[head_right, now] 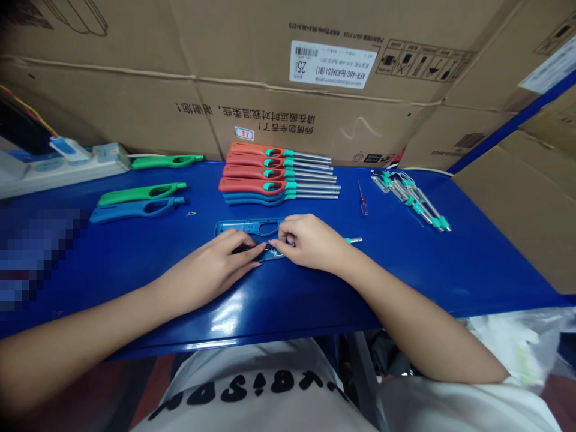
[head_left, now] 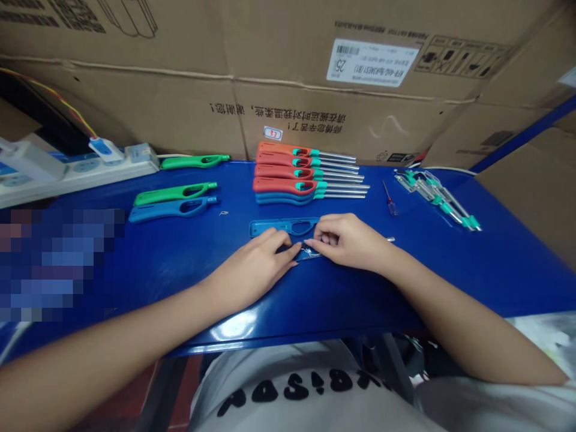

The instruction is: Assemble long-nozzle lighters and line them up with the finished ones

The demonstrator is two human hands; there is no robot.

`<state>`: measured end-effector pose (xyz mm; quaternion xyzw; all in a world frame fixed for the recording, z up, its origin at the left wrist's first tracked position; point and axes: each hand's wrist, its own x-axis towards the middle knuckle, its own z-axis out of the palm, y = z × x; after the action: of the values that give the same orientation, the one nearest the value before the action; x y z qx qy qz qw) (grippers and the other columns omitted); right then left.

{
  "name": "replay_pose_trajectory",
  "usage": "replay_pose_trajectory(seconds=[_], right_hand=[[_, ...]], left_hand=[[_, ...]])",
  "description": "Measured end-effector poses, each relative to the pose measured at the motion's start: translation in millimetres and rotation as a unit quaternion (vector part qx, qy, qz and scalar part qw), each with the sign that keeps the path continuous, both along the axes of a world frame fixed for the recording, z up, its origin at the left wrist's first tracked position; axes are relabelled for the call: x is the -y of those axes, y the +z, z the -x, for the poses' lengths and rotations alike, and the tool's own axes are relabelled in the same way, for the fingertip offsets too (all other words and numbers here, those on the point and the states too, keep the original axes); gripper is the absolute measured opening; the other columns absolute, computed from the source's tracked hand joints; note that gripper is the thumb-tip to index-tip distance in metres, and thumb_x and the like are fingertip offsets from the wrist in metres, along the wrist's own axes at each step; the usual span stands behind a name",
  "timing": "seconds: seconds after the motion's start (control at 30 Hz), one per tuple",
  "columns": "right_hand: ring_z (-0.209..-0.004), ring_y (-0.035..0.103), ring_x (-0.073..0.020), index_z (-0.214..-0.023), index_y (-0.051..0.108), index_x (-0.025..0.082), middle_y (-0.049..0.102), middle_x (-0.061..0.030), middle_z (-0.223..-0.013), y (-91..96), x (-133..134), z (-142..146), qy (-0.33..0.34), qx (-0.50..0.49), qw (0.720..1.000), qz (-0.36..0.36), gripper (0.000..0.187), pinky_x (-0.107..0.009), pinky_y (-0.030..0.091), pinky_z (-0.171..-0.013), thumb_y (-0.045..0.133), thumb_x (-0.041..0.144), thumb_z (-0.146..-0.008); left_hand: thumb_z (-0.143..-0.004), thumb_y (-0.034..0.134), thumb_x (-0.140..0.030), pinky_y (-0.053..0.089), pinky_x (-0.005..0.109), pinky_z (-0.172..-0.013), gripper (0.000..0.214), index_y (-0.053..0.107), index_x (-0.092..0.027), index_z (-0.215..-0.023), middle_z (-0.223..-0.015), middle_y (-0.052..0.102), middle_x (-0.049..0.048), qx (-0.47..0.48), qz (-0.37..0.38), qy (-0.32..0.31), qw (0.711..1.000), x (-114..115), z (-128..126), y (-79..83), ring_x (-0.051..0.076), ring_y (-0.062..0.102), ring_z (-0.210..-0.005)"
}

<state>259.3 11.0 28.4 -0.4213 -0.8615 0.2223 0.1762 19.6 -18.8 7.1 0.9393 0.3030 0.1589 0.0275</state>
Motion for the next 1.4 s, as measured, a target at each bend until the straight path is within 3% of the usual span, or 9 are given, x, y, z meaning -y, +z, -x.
replay_pose_trajectory(seconds=[0.13,0.3,0.37,0.57,0.83,1.17,1.4], right_hand=[[-0.063,0.050,-0.0110,-0.072,0.062,0.017,0.059,-0.0004,-0.070,1.1,0,1,0.002,0.005,1.000,0.017,0.021,-0.024,0.035,-0.063,0.064,0.025,-0.091],[-0.062,0.050,-0.0106,-0.072,0.063,0.016,0.060,-0.0002,-0.068,0.9,0,2,-0.006,0.025,0.999,0.021,0.021,-0.024,0.033,-0.062,0.066,0.025,-0.090],[-0.061,0.050,-0.0107,-0.071,0.063,0.016,0.059,-0.0002,-0.067,0.9,0,3,-0.011,0.028,0.999,0.023,0.022,-0.024,0.033,-0.061,0.066,0.026,-0.091],[-0.059,0.048,-0.0106,-0.065,0.058,0.017,0.057,-0.0004,-0.066,0.4,2,5,-0.017,0.033,0.999,0.017,0.032,-0.024,0.032,-0.060,0.065,0.031,-0.092],[-0.061,0.051,-0.0115,-0.067,0.062,0.017,0.061,-0.0016,-0.068,-2.9,0,5,-0.028,0.042,0.998,0.033,0.029,-0.025,0.032,-0.060,0.067,0.029,-0.092],[-0.074,0.058,-0.0166,-0.072,0.064,0.017,0.069,-0.0068,-0.081,1.4,7,13,-0.065,0.121,0.990,0.029,0.028,-0.028,0.033,-0.065,0.063,0.029,-0.097],[-0.064,0.053,-0.0119,-0.070,0.065,0.015,0.063,-0.0028,-0.071,1.6,3,5,-0.050,0.028,0.998,0.025,0.027,-0.025,0.035,-0.063,0.064,0.026,-0.095]], left_hand=[[-0.108,0.039,-0.026,0.058,0.040,-0.081,0.039,0.064,-0.005,-0.129,-0.102,0.064,0.0128,-0.077,-0.049,-0.005,0.996,3,-4,5.8,0.026,0.061,-0.094],[-0.106,0.040,-0.017,0.057,0.039,-0.077,0.033,0.071,-0.008,-0.101,-0.101,0.064,0.0119,-0.139,-0.061,-0.038,0.988,3,-9,10.0,0.026,0.060,-0.091],[-0.105,0.041,-0.016,0.057,0.038,-0.076,0.031,0.071,-0.008,-0.098,-0.100,0.063,0.0117,-0.143,-0.065,-0.035,0.987,4,-10,9.7,0.025,0.059,-0.090],[-0.107,0.040,-0.022,0.057,0.038,-0.083,0.032,0.067,-0.008,-0.118,-0.099,0.063,0.0115,-0.078,-0.053,-0.003,0.996,6,-6,6.5,0.025,0.059,-0.094],[-0.105,0.047,-0.025,0.058,0.039,-0.084,0.035,0.062,-0.007,-0.131,-0.102,0.065,0.0123,-0.005,0.011,0.004,1.000,3,-3,4.5,0.025,0.061,-0.095],[-0.105,0.047,-0.024,0.059,0.039,-0.084,0.034,0.065,-0.007,-0.129,-0.102,0.064,0.0130,0.006,0.018,0.002,1.000,3,-4,4.5,0.025,0.061,-0.096],[-0.103,0.051,-0.021,0.059,0.039,-0.081,0.031,0.069,-0.007,-0.123,-0.098,0.063,0.0123,-0.028,0.019,0.006,0.999,3,-6,10.3,0.025,0.061,-0.092]])
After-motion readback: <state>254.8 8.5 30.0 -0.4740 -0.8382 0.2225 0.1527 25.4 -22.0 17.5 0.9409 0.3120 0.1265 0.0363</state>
